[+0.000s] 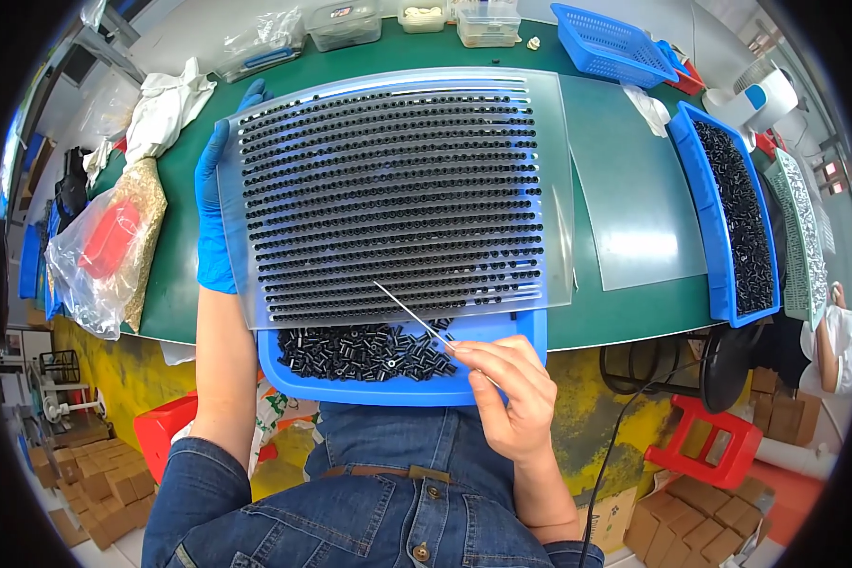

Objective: Arranging small black components into a grid tray using a thin metal pick tool.

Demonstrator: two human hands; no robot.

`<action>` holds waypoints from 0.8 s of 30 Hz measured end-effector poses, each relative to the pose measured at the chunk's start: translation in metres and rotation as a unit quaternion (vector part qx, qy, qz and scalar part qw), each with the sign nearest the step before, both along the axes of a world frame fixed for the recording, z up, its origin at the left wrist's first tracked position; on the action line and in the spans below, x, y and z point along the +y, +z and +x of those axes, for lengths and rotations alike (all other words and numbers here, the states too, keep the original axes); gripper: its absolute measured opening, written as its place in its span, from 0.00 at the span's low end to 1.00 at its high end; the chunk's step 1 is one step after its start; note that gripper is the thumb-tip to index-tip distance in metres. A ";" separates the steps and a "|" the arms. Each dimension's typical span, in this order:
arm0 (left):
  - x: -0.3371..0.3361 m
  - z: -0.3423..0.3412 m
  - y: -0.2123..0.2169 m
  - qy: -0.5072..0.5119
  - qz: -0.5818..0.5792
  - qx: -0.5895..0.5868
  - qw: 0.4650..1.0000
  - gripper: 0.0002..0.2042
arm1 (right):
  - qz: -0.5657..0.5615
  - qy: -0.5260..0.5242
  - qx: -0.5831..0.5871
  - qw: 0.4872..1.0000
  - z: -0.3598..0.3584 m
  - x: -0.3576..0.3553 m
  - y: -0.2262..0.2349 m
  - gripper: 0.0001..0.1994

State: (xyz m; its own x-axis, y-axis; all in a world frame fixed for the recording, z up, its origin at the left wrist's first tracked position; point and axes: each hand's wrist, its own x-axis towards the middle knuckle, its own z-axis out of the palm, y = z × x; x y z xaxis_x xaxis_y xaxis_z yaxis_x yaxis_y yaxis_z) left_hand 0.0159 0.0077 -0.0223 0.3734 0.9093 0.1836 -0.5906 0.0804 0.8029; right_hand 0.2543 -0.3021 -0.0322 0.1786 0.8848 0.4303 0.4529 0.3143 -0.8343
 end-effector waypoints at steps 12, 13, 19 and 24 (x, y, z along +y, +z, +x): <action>0.000 0.002 -0.001 0.007 -0.003 0.012 1.000 0.37 | -0.004 -0.043 0.076 0.996 0.028 -0.014 -0.001 0.10; 0.001 0.000 -0.002 0.004 -0.006 0.009 1.000 0.37 | -0.005 -0.045 0.083 0.995 0.031 -0.016 -0.002 0.10; -0.001 0.002 0.001 0.005 -0.005 0.012 1.000 0.37 | -0.002 -0.063 0.137 0.989 0.045 -0.023 -0.010 0.10; 0.003 -0.002 -0.003 0.001 0.006 0.015 1.000 0.37 | 0.009 -0.074 0.187 0.979 0.056 -0.028 -0.015 0.10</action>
